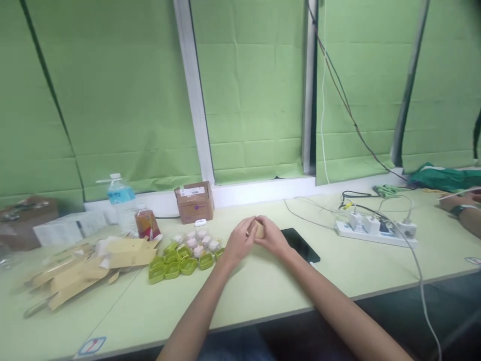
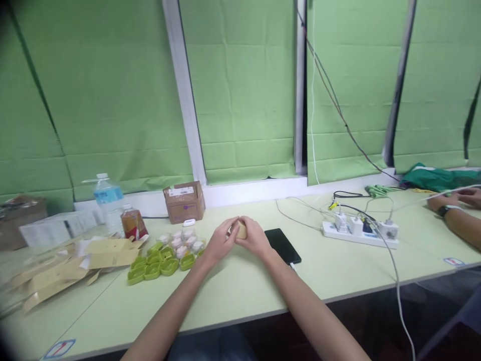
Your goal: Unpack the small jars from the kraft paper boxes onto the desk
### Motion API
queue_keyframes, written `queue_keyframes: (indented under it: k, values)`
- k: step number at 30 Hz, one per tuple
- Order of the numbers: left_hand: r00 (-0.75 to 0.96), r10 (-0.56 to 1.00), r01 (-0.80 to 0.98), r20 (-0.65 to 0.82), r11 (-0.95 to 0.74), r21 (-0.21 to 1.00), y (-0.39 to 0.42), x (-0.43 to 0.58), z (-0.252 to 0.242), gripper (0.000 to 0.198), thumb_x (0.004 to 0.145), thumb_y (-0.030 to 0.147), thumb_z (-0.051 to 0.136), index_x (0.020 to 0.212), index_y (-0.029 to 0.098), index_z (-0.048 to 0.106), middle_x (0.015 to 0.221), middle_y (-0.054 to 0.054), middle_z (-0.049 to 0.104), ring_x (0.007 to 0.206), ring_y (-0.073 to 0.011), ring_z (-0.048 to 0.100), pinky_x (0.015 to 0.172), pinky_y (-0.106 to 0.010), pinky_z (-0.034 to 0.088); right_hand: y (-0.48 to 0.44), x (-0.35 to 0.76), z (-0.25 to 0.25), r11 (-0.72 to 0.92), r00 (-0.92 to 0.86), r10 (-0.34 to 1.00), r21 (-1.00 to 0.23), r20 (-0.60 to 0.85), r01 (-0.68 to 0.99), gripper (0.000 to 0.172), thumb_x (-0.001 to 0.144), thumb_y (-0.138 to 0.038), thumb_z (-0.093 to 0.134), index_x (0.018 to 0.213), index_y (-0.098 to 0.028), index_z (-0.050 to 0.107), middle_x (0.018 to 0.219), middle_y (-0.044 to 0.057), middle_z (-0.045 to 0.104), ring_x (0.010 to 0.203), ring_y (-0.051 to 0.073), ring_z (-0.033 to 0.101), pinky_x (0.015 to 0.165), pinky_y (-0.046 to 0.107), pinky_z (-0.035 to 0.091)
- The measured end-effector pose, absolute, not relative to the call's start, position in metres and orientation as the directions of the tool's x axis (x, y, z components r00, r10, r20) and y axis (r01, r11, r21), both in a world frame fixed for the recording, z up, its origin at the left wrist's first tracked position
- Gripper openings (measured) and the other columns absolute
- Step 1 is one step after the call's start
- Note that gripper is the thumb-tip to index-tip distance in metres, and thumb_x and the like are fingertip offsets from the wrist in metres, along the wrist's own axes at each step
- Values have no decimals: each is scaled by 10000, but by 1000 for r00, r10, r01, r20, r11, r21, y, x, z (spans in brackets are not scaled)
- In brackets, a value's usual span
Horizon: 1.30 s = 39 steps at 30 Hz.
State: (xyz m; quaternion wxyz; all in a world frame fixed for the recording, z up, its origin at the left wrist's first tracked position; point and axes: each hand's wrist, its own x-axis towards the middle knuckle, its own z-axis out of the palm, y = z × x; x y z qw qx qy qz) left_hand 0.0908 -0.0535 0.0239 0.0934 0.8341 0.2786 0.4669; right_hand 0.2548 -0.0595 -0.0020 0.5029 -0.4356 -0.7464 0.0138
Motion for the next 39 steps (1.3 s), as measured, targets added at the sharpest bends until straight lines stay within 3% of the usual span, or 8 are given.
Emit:
queue_keyframes:
  k: [5,12,17,25,30,32,35,39]
  values:
    - [393,578,358,715,-813,460,-46,62,8,343,1016,376,505,1262,192,657,1253,-124,702,1120,-233,677,840,-361,619,-51,250,-9,623,-208,657,-367,725,691,586,861,-340,743,1389,-203,529,1340,150,660,1222,307,639,1048,474,506]
    - [333,548,366,768,-825,430,-48,63,9,299,975,352,578,1204,185,673,1169,-116,716,973,-200,704,747,-314,619,-49,251,-11,694,-335,558,-205,759,690,594,943,-350,652,1478,-197,444,1414,169,616,1284,306,608,1088,489,463]
    - [319,555,392,768,-815,427,-50,63,8,328,920,263,622,1237,185,654,1157,-101,733,881,-177,713,800,-331,618,-53,255,-7,718,-420,537,-134,732,683,598,945,-306,615,1492,-181,409,1420,193,601,1273,321,603,1080,525,442]
    - [343,611,368,713,-786,496,-53,64,6,398,884,173,585,1277,224,549,1140,-68,716,874,-159,710,782,-287,583,-54,249,-8,755,-427,532,-182,731,630,613,956,-297,601,1518,-216,368,1448,160,583,1315,316,577,1096,522,455]
    - [307,631,487,713,-747,452,-54,57,13,410,910,87,425,1279,220,544,1006,-48,710,821,-165,682,805,-304,550,-55,249,-10,771,-418,536,-224,733,596,634,955,-336,624,1529,-232,375,1471,162,563,1345,316,561,1114,524,469]
    - [302,585,480,752,-775,411,-54,53,17,395,902,58,384,1207,210,584,1009,-53,700,890,-171,679,870,-317,540,-55,249,-10,783,-422,525,-225,739,580,665,949,-345,636,1545,-238,359,1481,162,555,1359,313,552,1122,520,470]
    - [365,502,437,784,-836,332,-59,52,22,269,933,104,418,1059,205,634,1085,-80,677,1039,-188,659,921,-318,534,-57,248,-9,792,-415,523,-245,745,559,696,954,-342,626,1572,-242,321,1510,157,530,1377,303,539,1134,512,464]
    - [378,507,507,774,-813,285,-67,55,24,144,975,277,533,981,216,663,1182,-96,627,1000,-186,655,787,-282,548,-61,247,-7,770,-375,563,-302,737,563,721,949,-334,622,1587,-256,296,1551,143,491,1399,304,521,1155,520,446]
